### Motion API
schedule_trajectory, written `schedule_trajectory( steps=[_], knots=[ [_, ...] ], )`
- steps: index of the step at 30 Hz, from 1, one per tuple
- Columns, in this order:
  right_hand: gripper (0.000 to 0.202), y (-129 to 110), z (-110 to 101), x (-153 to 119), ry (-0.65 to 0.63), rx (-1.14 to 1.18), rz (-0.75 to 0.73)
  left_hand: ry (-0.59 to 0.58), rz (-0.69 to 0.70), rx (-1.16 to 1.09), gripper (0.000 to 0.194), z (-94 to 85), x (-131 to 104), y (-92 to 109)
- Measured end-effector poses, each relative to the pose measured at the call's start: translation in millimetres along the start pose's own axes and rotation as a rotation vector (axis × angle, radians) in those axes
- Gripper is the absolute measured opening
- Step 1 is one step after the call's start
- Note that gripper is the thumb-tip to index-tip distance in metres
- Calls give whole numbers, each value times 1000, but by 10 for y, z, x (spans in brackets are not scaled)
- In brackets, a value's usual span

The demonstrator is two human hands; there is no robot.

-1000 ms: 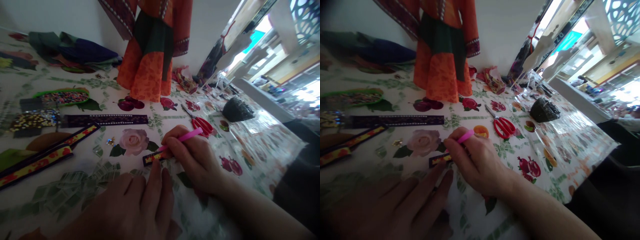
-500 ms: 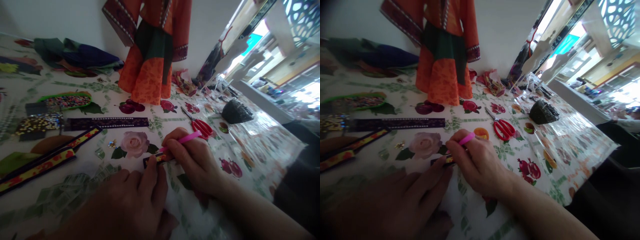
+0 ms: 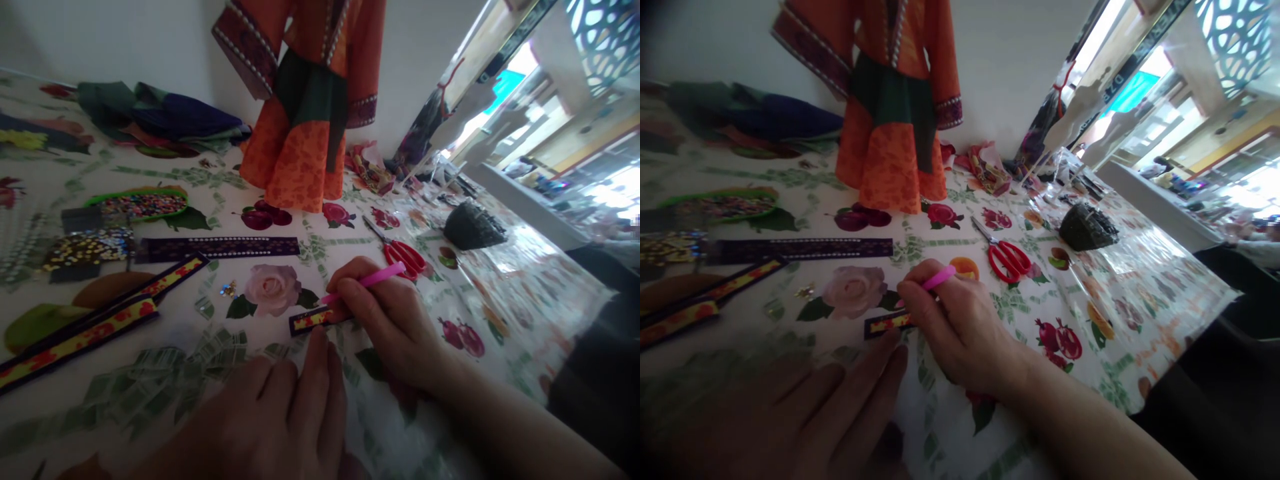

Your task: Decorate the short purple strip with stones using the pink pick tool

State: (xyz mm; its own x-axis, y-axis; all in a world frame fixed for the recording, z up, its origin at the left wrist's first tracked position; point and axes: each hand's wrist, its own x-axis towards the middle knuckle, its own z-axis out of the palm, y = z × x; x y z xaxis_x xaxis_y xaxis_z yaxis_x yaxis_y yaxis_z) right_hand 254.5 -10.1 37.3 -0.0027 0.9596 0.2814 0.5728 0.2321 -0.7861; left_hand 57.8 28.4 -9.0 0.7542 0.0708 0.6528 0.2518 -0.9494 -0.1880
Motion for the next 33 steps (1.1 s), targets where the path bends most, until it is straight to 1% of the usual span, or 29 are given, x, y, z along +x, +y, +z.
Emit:
schedule_trajectory(
  steps=[3,6,9,10,11,12,13,15,19,22,24,26,27,30,33],
  knots=[
    [23,-7,-3,3,-4,-12,-26,34,3,-22,35,4,-20,-2],
    [26,-23,-10,1,-1,-29,-52,23,-19,1,37,24,-19,-17],
    [24,-34,-18,-17,-3,-26,-57,45,-38,36,37,32,-6,-7],
    [22,-35,-20,-26,0,-28,-57,70,-34,46,37,26,-2,5],
    [20,-34,-21,-36,7,-36,-56,-9,-67,66,38,16,2,19],
    [20,-33,-23,-45,21,-45,-56,59,-30,61,38,3,4,36],
    [19,-33,-24,-54,34,-55,-56,22,-84,83,38,-12,5,52],
    [16,-37,-29,-69,55,-66,-69,3,-119,94,34,-31,5,78],
    [12,-63,-45,-86,52,-48,-125,5,-124,77,32,-1,-6,73],
    [12,-66,-55,-97,47,-19,-158,56,-43,24,34,23,-9,23],
    [13,-54,-56,-103,47,-10,-167,3,-23,-4,38,7,-1,-14],
    [13,-36,-52,-107,54,-13,-167,-57,-47,-31,38,-23,19,-43],
    [13,-28,-48,-106,58,-18,-161,-66,-70,-53,38,-35,34,-52],
    [12,-8,-29,-87,48,-17,-118,-46,-123,-140,42,-40,90,-66],
    [15,-1,-5,-50,4,8,-76,-38,-141,-190,46,-14,130,-78]
  ],
)
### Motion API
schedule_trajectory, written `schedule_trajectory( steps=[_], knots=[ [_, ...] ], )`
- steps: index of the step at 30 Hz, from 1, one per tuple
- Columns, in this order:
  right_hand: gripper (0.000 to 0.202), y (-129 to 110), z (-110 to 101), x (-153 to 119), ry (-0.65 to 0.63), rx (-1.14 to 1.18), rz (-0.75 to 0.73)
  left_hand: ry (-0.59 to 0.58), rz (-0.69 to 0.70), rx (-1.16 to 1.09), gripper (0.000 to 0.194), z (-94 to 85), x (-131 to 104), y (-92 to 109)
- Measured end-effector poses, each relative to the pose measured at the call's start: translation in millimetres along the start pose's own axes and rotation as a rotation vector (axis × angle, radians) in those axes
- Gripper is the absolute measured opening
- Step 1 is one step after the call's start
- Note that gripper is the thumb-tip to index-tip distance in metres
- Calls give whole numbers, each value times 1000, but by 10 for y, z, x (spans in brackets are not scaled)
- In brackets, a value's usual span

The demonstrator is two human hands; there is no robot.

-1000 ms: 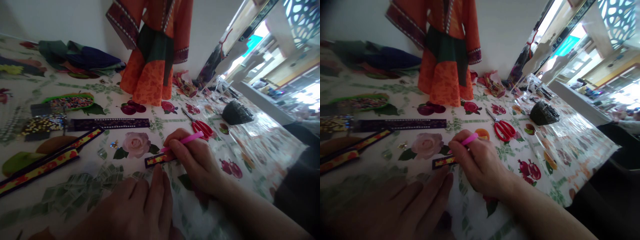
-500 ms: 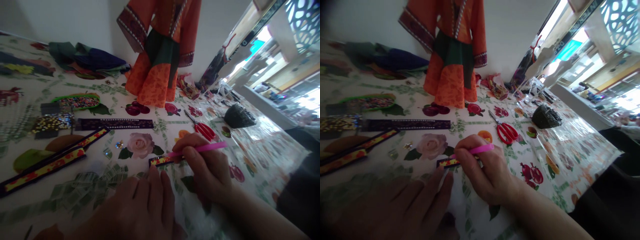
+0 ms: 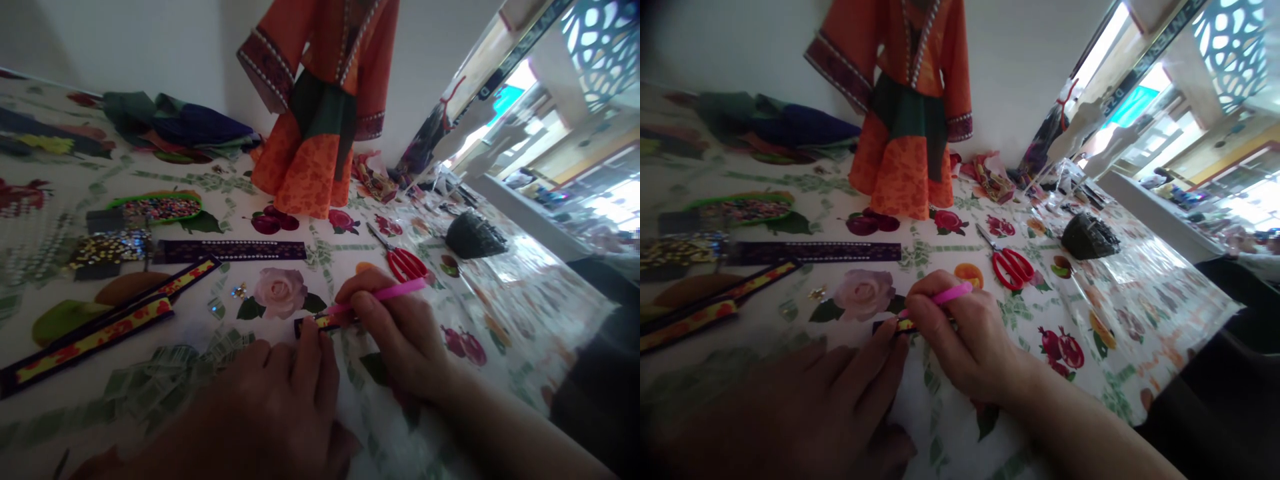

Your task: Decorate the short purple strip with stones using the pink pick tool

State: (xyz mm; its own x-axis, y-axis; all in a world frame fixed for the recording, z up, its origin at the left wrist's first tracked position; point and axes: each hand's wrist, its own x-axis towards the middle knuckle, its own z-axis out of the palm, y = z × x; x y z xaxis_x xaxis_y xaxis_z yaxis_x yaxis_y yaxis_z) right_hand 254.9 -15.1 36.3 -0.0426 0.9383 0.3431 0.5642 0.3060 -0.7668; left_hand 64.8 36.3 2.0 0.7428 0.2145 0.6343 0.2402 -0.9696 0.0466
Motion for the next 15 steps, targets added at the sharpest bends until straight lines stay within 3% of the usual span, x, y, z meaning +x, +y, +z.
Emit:
schedule_trajectory(
  steps=[10,15],
  knots=[
    [26,5,29,60,0,45,-2,-7,31,186,38,-27,-112,69],
    [24,11,23,57,7,55,-8,45,95,222,39,-21,-102,104]
  ],
)
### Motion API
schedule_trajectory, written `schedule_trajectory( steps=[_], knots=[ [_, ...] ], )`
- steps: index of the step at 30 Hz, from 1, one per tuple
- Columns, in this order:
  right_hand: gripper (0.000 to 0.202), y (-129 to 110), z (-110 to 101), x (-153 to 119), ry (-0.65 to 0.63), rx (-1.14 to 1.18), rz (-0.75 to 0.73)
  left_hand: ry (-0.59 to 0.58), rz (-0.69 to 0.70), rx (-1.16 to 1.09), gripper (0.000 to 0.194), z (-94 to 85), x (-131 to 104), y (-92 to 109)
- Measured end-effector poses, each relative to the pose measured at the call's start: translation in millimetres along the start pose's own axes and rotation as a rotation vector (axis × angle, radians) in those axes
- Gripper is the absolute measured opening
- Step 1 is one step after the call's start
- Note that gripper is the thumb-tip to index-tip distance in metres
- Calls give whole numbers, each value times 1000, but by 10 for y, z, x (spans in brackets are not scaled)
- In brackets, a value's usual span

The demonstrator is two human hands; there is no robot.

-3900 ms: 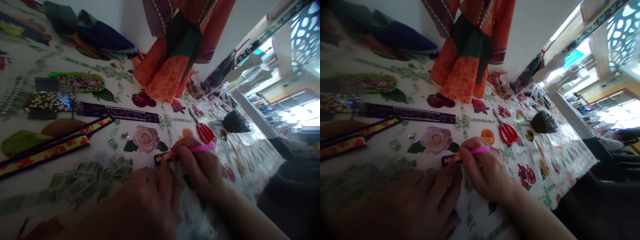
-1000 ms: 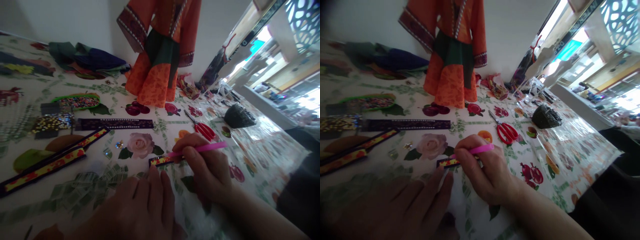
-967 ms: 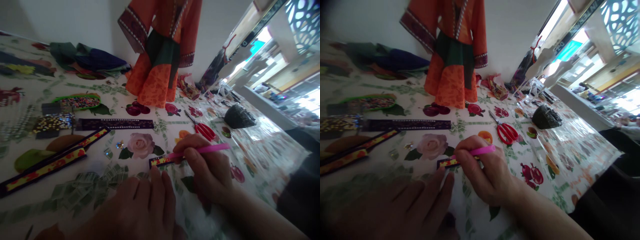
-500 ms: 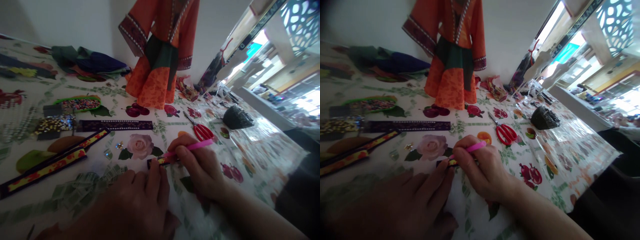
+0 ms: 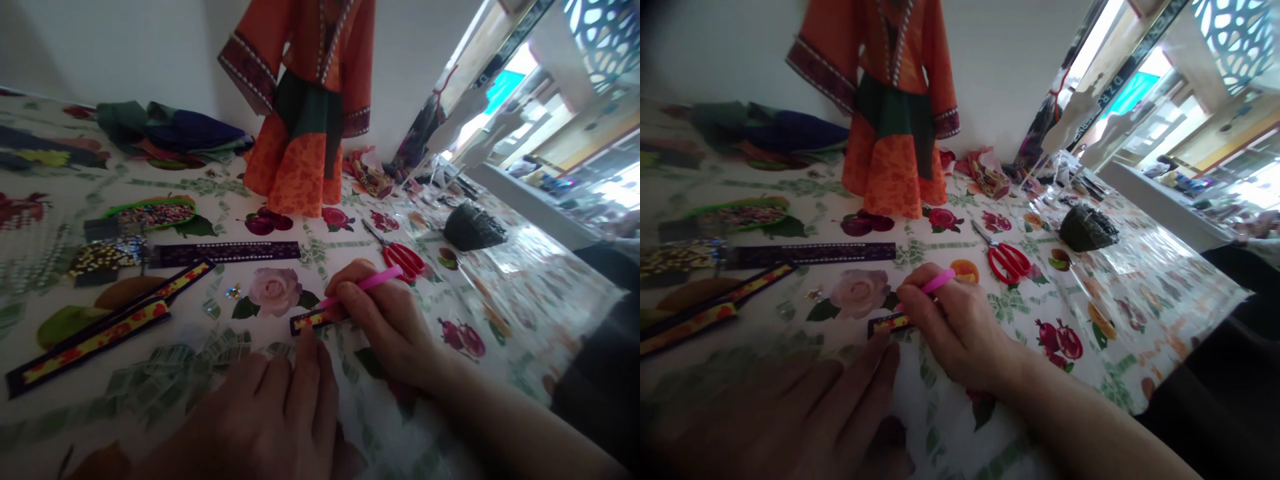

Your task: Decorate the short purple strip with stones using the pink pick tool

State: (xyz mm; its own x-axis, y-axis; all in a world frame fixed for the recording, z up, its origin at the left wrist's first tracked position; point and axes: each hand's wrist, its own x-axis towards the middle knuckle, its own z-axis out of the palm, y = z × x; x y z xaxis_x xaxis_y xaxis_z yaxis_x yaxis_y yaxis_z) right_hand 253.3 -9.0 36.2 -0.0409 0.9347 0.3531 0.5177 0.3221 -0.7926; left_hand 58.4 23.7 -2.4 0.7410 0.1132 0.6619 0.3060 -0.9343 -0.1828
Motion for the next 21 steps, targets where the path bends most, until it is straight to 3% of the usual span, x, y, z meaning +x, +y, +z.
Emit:
schedule_trajectory(
  steps=[3,7,10,15,21],
  knots=[
    [26,-11,3,5,9,2,-16,60,28,-22,46,-7,0,-31],
    [21,-24,-1,-7,14,-5,-21,-64,-10,-77,40,-24,3,-78],
    [15,-21,-17,-37,5,-26,-20,-172,38,-129,46,-42,27,-103],
    [16,32,-7,-65,45,-52,-61,-212,32,-103,44,-69,53,-94],
    [18,-36,-13,-41,35,-138,-78,-166,77,-64,47,-56,40,-86]
  ],
)
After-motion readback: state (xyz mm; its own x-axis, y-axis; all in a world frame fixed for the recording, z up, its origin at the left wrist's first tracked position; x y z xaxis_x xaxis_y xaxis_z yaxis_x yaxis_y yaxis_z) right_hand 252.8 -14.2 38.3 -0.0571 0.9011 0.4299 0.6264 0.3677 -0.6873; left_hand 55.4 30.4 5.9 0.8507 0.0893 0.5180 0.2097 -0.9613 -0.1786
